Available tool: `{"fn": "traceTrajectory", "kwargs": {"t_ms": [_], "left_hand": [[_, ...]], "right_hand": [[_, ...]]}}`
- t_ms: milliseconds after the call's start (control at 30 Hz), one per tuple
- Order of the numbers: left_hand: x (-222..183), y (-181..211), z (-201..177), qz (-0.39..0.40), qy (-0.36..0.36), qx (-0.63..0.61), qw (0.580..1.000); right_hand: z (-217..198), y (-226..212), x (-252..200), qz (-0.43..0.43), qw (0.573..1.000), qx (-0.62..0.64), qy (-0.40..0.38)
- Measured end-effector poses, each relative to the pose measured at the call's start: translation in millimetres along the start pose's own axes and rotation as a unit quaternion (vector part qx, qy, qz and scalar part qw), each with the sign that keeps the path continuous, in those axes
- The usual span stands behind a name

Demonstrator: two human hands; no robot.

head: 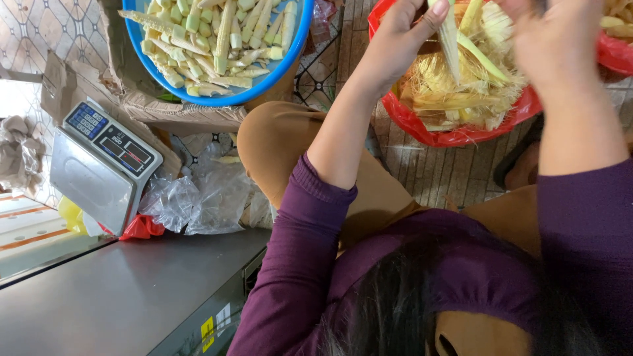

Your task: The person peels the outer layers of long, pale vegetable stalks using a small knife. The peeled stalks are placed into a blue bowl, while the discarded outer layers are dropped into a red plastic bag. The person repeats this process for multiple stalks.

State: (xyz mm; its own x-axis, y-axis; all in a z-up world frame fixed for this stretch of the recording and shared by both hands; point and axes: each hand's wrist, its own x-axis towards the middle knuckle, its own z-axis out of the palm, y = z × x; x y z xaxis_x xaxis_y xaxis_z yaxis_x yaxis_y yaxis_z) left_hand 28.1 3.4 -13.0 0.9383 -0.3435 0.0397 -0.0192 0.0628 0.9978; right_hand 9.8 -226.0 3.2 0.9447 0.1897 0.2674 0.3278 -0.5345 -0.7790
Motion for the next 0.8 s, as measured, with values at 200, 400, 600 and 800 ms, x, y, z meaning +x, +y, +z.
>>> {"fn": "traceTrajectory", "kwargs": {"t_ms": [200,400,600,800], "left_hand": [[0,-16,-17,0.035,-0.006,-0.024,0.999],[10,-45,-1,0.046,0.000,-0.105,0.993],[47,-114,2,0.096,0.068,-0.413,0.903],[31,-57,3,-0.048,0.029,-0.104,0.993]], "right_hand": [[-6,59,0,0.131,0.961,-0.184,-0.160],[0,-19,1,0.294,0.935,0.167,-0.110],[56,43,-1,0.189,0.858,0.445,-0.173],[68,161,-8,0.261,0.862,0.355,-0.252]]}}
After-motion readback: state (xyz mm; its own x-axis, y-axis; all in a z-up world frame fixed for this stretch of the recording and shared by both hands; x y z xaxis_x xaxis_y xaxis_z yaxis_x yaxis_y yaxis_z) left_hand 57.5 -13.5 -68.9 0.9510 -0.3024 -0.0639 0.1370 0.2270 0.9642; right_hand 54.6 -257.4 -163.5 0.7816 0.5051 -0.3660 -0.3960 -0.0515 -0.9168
